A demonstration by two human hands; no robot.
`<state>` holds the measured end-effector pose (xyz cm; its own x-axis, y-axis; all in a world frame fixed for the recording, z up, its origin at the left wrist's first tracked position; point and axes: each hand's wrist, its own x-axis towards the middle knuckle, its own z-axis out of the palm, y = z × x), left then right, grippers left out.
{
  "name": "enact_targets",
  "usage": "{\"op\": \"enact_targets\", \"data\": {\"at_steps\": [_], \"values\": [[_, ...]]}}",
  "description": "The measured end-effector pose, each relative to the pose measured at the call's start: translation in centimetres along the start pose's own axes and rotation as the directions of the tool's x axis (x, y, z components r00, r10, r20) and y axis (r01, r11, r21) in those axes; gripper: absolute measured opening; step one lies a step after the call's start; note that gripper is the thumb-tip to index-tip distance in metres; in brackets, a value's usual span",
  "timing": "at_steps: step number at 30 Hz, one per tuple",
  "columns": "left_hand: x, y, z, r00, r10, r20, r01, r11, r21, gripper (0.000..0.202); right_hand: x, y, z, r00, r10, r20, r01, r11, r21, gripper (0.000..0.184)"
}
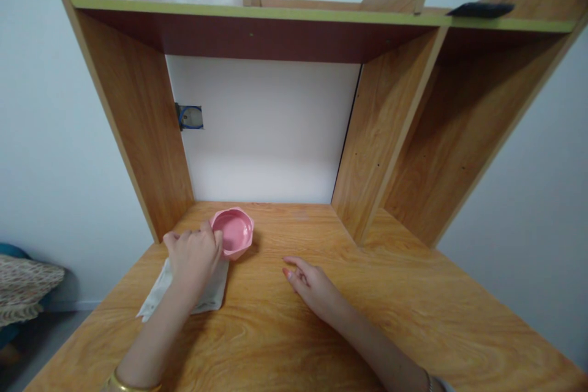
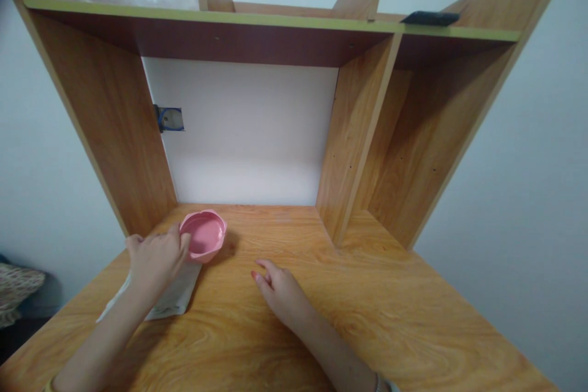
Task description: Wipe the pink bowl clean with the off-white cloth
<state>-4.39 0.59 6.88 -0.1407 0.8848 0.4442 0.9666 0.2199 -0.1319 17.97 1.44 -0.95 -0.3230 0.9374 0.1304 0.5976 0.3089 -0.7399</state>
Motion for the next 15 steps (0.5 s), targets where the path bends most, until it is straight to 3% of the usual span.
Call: {"op": "enact_targets", "data": {"at_steps": [5,9,15], "values": [[-0.2,0.4,-0.4,1.000,0.023,0.019,-0.022,0.998,-0.051,0.037,0.0,-0.5,-0.1,1.000,0.008,-0.005,-0.008,0.997,0.078,0.048],[-0.8,2.0,-0.2,0.985,0.127,0.120,-0.100,0.973,-0.208,0.041,-0.1,-0.8,-0.1,0.997,0.071,0.018,-0.073,0.960,0.269,0.059],[-1.9,4.2,0.5,0.963,0.233,0.137,-0.188,0.941,-0.282,0.041,0.1,-0.9,0.1,0.996,0.090,-0.004,-0.080,0.906,0.415,0.066]]}}
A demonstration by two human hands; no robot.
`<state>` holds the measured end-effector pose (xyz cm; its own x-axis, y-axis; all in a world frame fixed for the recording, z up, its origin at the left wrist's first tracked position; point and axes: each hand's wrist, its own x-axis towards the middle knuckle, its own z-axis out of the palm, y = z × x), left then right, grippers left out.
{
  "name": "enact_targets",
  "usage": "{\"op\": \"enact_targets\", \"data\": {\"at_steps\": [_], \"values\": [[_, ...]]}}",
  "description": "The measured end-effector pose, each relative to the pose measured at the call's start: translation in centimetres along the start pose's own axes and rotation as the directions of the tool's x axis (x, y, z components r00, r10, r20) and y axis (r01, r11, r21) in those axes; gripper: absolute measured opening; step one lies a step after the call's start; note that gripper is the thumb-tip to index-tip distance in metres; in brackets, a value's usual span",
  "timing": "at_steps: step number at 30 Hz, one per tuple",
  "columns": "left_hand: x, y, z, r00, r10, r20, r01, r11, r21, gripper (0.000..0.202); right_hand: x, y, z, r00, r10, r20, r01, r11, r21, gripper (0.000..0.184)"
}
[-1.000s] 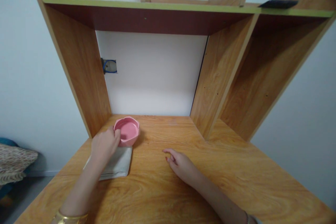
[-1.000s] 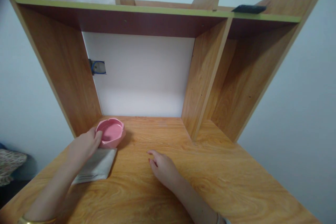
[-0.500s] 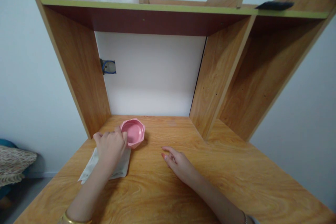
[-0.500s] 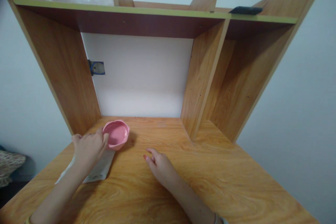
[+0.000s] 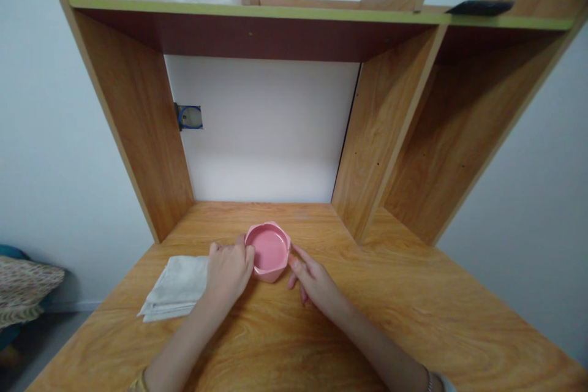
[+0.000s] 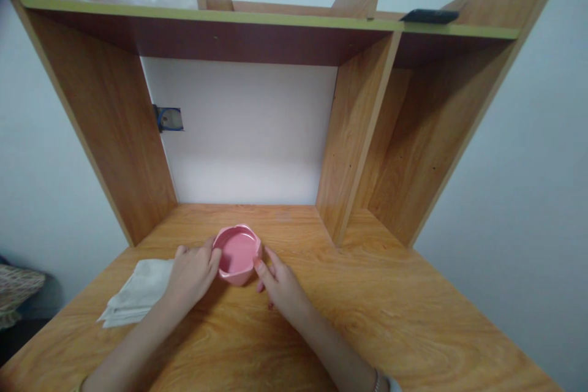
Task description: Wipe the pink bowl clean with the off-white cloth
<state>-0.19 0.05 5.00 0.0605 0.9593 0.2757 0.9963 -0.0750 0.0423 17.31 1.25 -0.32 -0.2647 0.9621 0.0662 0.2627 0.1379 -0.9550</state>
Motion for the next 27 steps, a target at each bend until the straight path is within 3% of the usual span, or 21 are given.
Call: {"op": "enact_targets", "data": {"at_steps": [4,11,14,16,19,20,23,27], "values": [[-0.3,0.7,0.8,0.999,0.033,0.027,-0.032,0.998,-0.050,0.040,0.3,-0.1,0.0,0.999,0.040,-0.037,-0.039,0.999,0.023,0.063],[-0.7,1.8,0.6,0.995,0.041,-0.092,-0.047,0.996,-0.072,0.037,0.5,0.1,0.2,0.994,0.059,-0.096,-0.052,0.996,0.069,0.049],[-0.9,1.9,0.3,0.997,0.016,-0.077,-0.035,0.966,-0.255,0.041,0.6,0.1,0.0,0.991,0.044,-0.124,-0.033,0.995,0.093,0.044],[-1.0,2.0,0.7,0.998,0.009,-0.059,-0.037,0.867,-0.496,0.044,0.6,0.1,-0.2,0.990,0.030,-0.135,-0.018,0.996,0.090,0.043],[-1.0,2.3,2.2,1.000,-0.012,0.007,0.012,0.555,-0.831,0.052,0.7,0.1,-0.5,0.989,0.028,-0.148,-0.020,0.998,0.056,0.041],[-0.9,2.4,2.9,0.997,-0.009,0.075,0.071,0.445,-0.893,0.058,0.8,0.2,-0.5,0.988,0.030,-0.150,-0.025,0.999,0.036,0.041],[-0.6,2.7,4.9,0.978,0.005,0.210,0.203,0.219,-0.954,0.065,0.9,0.6,-0.7,0.988,0.046,-0.147,-0.055,0.997,-0.058,0.045],[-0.2,3.0,5.8,0.952,-0.045,0.304,0.307,0.078,-0.949,0.051,1.0,-0.1,-1.5,0.977,-0.021,-0.213,-0.047,0.950,-0.309,0.052]]}}
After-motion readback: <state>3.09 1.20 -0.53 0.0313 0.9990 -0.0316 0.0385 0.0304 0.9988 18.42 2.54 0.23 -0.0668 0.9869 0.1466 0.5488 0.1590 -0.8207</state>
